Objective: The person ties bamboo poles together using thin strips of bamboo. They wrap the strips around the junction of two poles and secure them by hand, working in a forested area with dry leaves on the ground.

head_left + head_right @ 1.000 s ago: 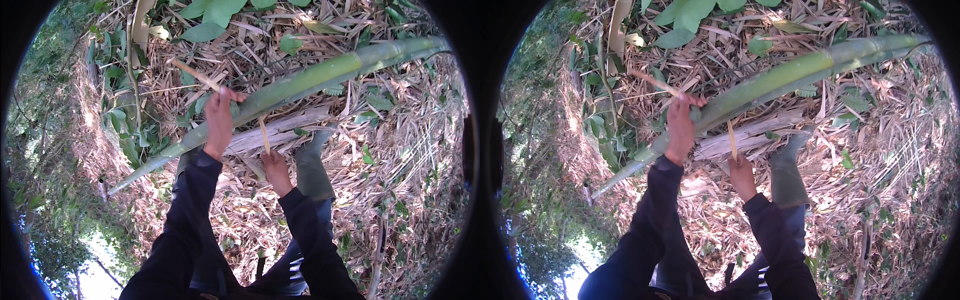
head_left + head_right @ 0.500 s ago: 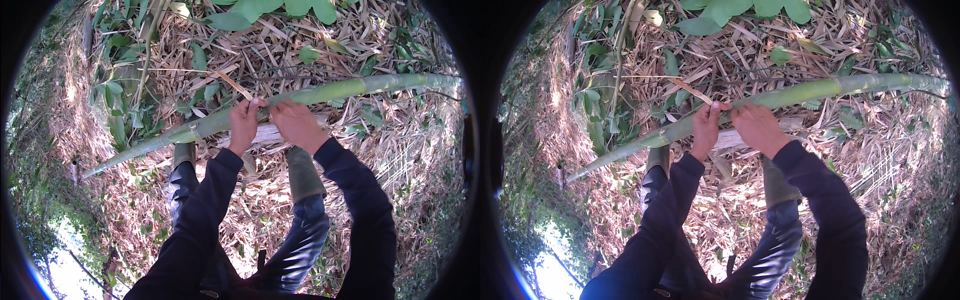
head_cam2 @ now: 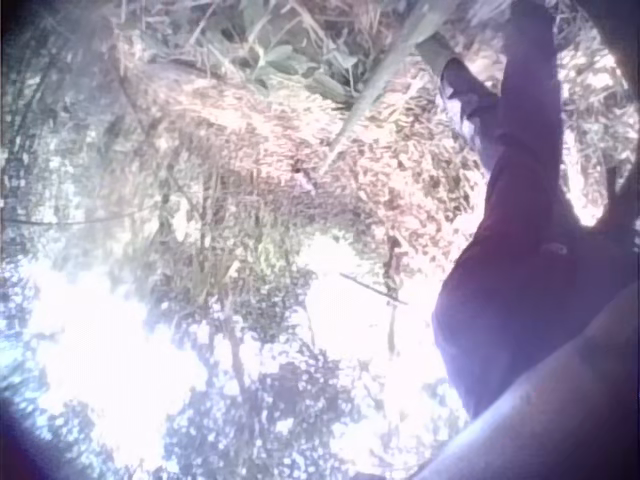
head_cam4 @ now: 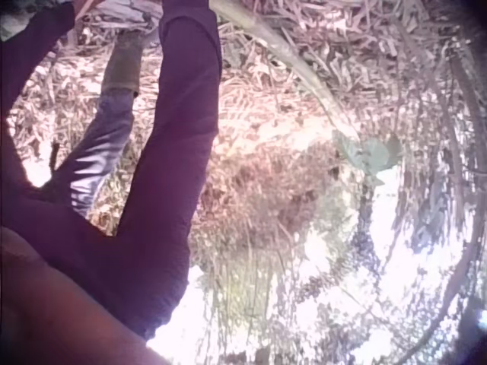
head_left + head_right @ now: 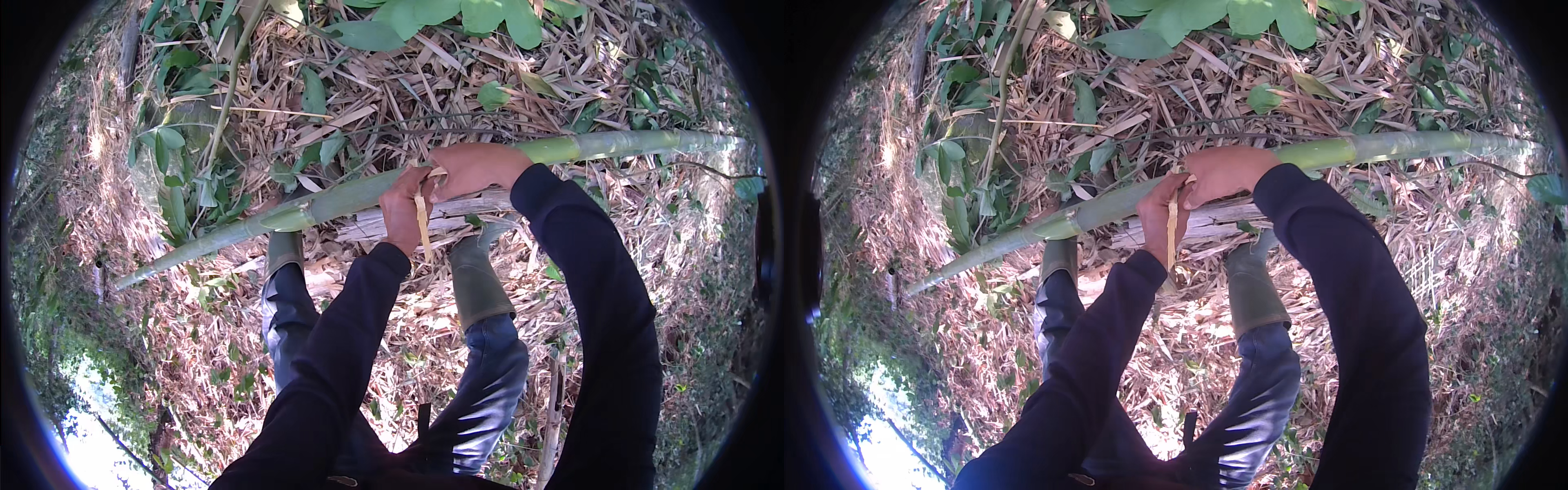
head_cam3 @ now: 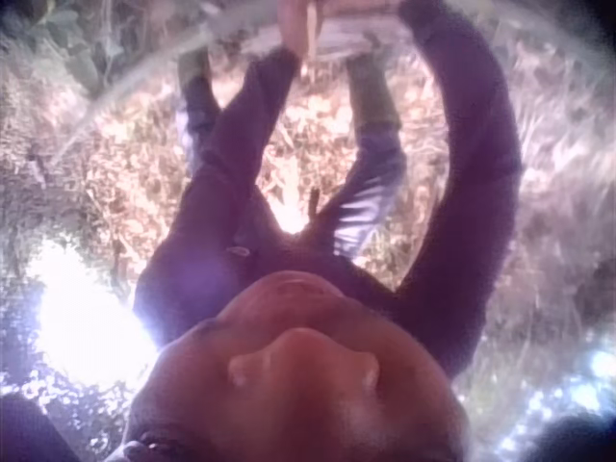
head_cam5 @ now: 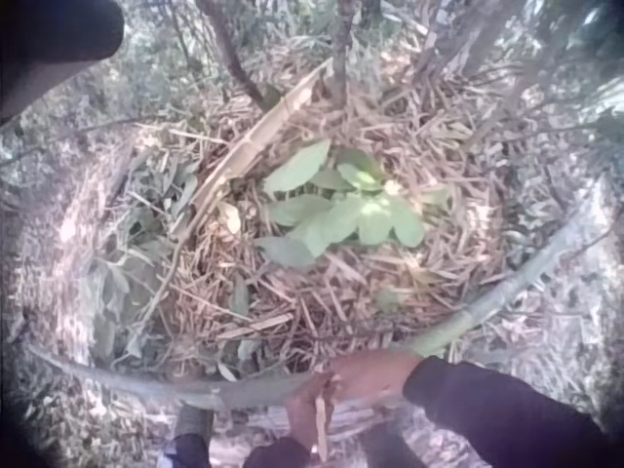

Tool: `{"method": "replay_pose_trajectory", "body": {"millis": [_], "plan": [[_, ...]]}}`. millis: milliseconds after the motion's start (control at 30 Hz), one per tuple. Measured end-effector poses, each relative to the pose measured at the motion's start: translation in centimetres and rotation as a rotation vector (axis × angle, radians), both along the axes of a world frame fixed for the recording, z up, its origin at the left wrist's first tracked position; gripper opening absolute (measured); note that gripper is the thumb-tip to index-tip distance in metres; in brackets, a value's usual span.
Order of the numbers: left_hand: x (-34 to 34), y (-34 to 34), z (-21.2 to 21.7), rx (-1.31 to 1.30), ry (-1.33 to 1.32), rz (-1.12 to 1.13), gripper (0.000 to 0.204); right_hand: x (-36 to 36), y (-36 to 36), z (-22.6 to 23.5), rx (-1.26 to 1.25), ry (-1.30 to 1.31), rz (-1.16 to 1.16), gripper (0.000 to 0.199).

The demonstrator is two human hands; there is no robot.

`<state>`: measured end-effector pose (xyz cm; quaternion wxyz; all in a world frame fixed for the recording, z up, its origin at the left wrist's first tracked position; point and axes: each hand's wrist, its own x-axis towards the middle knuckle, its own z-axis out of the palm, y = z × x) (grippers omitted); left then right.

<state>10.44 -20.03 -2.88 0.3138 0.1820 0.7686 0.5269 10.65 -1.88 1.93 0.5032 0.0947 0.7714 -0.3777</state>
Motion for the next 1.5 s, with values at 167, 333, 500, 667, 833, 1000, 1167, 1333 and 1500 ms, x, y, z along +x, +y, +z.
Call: {"method": "replay_pose_trajectory", "body": {"millis": [167, 333, 500, 667, 833, 1000, 1167, 1333, 1500], "plan": [[0.1, -0.4, 0.2, -0.052, -0.127, -0.012, 0.019, 2.5, 1.1, 0.1, -0.090, -0.003, -0.370, 0.049], [1.5, 0.3, -0.9, -0.009, -0.264, 0.006, 0.020, 11.7, 15.2, -1.8, 0.129, 0.438, -0.599, 0.040], [-0.8, -0.5, 0.2, -0.127, -0.234, -0.049, 0.016, 14.0, 11.3, 4.6, 1.353, 0.905, -0.435, 0.040], [-1.3, -0.9, -0.9, -0.088, -0.284, -0.036, 0.021, 11.5, -11.7, 5.8, 0.345, 0.778, -0.930, 0.020], [-1.1, 1.2, 0.2, -0.150, -0.285, -0.098, 0.013, 9.5, -16.6, -2.1, -0.021, 0.313, -1.818, 0.025], [-3.2, -1.0, -0.7, -0.178, -0.463, -0.216, 0.011, 5.8, -13.9, -1.2, -0.763, -0.059, -2.286, 0.039], [-4.5, -0.6, 0.1, -0.166, -0.526, -0.405, 0.018, 6.4, -12.2, -1.4, -0.691, -0.128, -2.073, 0.032], [-5.8, 0.9, 1.9, -0.211, -0.646, -0.597, 0.035, 7.4, -13.0, -3.0, -0.653, -0.109, -2.105, 0.020], [-9.2, 1.0, 2.0, -0.189, -0.364, -1.041, 0.035, 6.8, -13.1, -3.1, -0.671, -0.064, -2.151, 0.015]]}}
